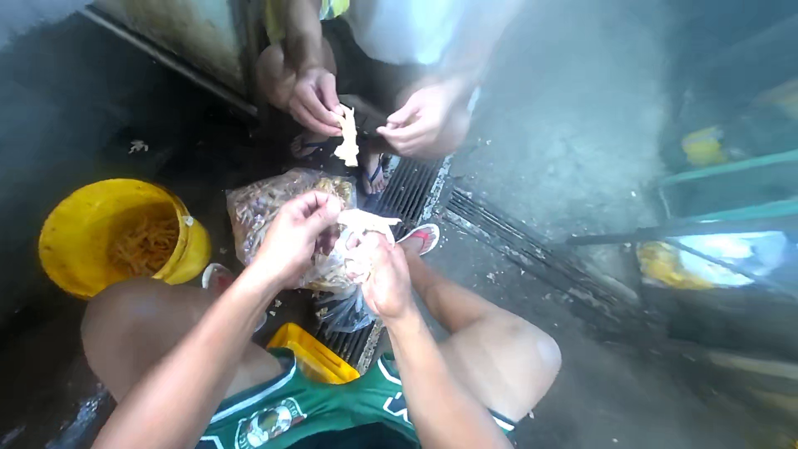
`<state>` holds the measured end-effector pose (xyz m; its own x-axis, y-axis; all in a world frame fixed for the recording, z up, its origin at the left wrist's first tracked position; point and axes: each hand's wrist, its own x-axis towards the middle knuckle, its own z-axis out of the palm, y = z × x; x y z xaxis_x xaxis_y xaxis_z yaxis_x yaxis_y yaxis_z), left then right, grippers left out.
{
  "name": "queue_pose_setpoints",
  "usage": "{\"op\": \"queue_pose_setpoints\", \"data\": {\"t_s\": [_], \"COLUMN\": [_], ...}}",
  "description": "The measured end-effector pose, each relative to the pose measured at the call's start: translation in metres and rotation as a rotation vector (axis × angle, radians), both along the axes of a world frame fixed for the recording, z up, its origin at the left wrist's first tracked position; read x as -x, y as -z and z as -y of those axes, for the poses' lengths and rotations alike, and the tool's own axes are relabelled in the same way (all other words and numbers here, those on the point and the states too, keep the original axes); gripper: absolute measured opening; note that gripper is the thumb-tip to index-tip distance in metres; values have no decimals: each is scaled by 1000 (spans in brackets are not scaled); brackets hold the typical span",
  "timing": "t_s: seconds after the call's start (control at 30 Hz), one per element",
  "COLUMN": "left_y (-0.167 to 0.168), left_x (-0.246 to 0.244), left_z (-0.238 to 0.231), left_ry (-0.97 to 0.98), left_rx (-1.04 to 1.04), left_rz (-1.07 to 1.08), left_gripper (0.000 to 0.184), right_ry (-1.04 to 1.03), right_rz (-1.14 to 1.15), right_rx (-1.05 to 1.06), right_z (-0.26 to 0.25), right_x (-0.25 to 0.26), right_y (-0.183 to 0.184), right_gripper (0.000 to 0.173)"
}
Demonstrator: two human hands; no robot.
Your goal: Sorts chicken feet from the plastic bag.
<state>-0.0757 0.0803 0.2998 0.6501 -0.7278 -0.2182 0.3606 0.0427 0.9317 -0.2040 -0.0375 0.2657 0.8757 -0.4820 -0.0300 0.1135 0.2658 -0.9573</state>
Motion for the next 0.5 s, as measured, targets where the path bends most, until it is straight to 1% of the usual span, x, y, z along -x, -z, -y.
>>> {"op": "queue_pose_setpoints", "data": {"t_s": [0.1,0.2,0.27,0.33,0.37,0.43,0.5], "left_y": [-1,-3,-4,-11,-14,-19,-16], "left_x": [9,6,-3,-14,-17,-22,-23], "left_z": [0,-3,-9,-17,-20,-23,-20], "left_ry": [172,253,297,272,260,288,316], "left_rx": [9,-17,-65,-127,-149,-202,-211], "left_rz": [61,69,158,348,430,528,488], "left_gripper": [12,11,21,25,23,20,18], "right_ry": [68,17,-45,-132,-158,-165,-136], "right_rz": [16,-5,-119,-276,-330,-324,-259], "right_rx": [166,348,505,643,669,643,579], "right_z": [5,11,13,13,10,6,6], "right_x": [-5,0,5,10,13,18,20], "right_y": [-8,-11,-10,-11,-10,-4,0], "right_gripper": [32,37,36,36,36,37,37]}}
